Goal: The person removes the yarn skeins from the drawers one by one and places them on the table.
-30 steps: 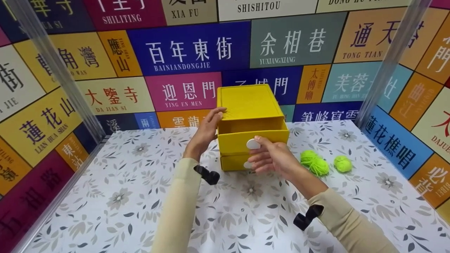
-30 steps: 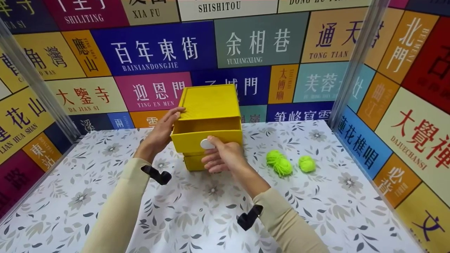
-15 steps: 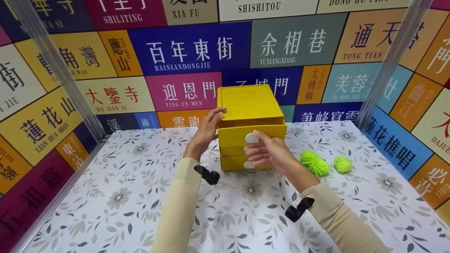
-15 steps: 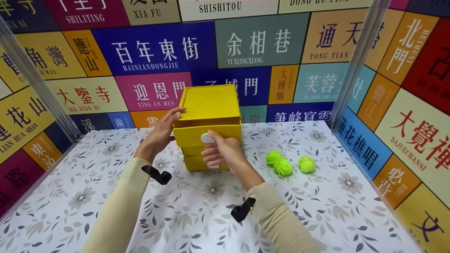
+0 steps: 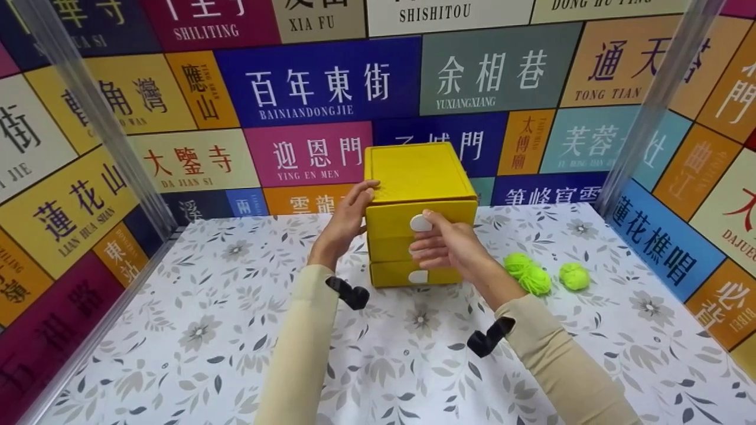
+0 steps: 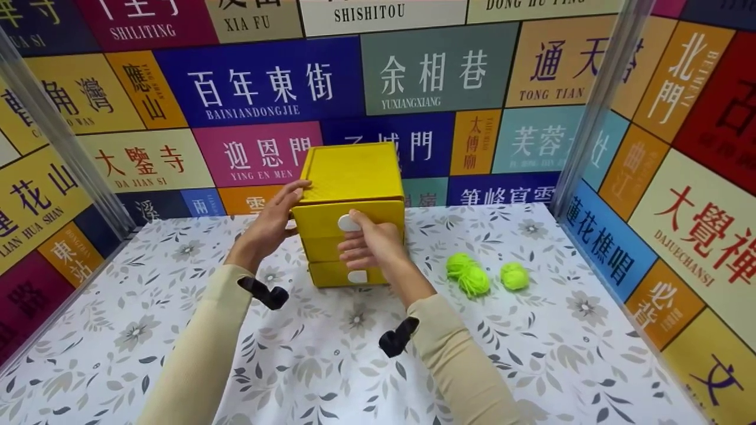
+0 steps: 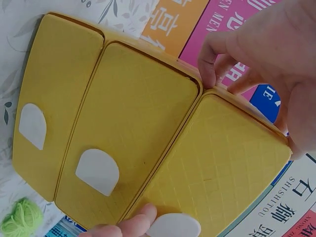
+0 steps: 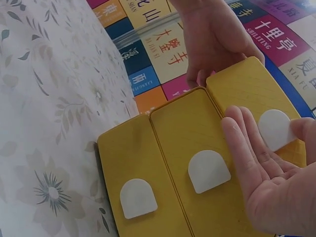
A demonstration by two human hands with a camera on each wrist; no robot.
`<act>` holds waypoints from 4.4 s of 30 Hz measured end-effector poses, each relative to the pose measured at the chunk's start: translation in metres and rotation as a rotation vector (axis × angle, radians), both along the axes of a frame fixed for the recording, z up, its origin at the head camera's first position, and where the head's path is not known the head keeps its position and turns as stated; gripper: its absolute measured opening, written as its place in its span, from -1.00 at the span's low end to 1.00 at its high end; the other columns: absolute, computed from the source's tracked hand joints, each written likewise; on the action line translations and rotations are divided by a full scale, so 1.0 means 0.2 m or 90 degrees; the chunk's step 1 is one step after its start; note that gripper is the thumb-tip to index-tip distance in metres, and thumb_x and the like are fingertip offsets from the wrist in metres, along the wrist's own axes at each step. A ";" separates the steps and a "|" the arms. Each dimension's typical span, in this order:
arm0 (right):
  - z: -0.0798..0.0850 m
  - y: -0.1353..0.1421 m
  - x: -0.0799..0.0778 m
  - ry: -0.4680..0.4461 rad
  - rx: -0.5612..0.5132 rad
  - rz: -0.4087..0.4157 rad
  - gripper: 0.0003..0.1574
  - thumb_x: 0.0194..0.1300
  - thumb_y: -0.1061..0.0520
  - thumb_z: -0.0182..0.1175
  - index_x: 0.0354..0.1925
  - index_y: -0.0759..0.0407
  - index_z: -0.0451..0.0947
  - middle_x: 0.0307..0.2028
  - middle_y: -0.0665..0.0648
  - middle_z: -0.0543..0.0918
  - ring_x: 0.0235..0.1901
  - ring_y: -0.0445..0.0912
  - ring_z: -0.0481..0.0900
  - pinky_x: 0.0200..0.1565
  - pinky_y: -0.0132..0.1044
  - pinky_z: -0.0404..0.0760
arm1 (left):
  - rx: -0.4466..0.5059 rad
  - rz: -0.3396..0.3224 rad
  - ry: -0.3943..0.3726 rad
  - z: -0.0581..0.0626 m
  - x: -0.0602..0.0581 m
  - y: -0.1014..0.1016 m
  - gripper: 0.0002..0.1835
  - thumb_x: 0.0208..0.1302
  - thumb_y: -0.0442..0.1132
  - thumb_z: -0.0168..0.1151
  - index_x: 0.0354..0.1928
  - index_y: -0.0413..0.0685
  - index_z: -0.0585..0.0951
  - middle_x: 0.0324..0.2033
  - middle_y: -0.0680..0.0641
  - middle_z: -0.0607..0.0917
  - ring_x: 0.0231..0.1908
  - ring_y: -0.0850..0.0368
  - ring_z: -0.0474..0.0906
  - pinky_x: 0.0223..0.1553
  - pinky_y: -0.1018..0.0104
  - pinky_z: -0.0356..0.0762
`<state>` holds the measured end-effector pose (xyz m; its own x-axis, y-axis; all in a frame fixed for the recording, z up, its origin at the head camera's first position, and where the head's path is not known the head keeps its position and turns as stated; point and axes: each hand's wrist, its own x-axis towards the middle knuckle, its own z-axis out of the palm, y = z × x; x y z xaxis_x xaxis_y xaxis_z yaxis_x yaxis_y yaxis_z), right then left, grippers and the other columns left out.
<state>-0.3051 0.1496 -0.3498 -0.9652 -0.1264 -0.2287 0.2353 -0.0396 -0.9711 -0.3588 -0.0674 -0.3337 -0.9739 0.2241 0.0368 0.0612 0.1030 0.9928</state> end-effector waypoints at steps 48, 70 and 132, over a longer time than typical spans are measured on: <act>-0.16 0.11 -0.02 -0.013 -0.036 -0.037 -0.28 0.34 -0.25 0.24 0.09 0.35 0.50 -0.40 0.03 0.75 -0.44 -0.13 0.73 -0.28 -0.29 0.76 | 0.022 0.020 0.033 -0.02 0.00 0.02 -0.60 0.61 -0.01 -0.17 0.35 0.15 0.40 0.41 -0.12 0.35 0.33 -0.06 0.38 0.37 -0.27 0.32; -0.31 0.06 -0.03 -0.064 -0.041 -0.023 -0.14 0.36 -0.30 0.19 0.22 0.40 0.46 -0.19 0.14 0.79 -0.29 -0.05 0.78 -0.23 -0.26 0.77 | 0.006 0.025 0.040 -0.01 -0.01 0.03 -0.60 0.60 0.00 -0.18 0.34 0.17 0.41 0.46 -0.09 0.29 0.39 -0.08 0.33 0.38 -0.27 0.31; -0.31 0.06 0.07 -0.072 -0.032 0.066 -0.22 0.45 -0.23 0.08 0.26 0.40 0.47 -0.30 0.14 0.79 -0.32 -0.04 0.79 -0.21 -0.25 0.77 | 0.008 0.027 -0.006 0.00 -0.01 0.02 -0.63 0.59 0.04 -0.16 0.31 0.28 0.42 0.47 -0.01 0.29 0.43 -0.05 0.29 0.42 -0.27 0.25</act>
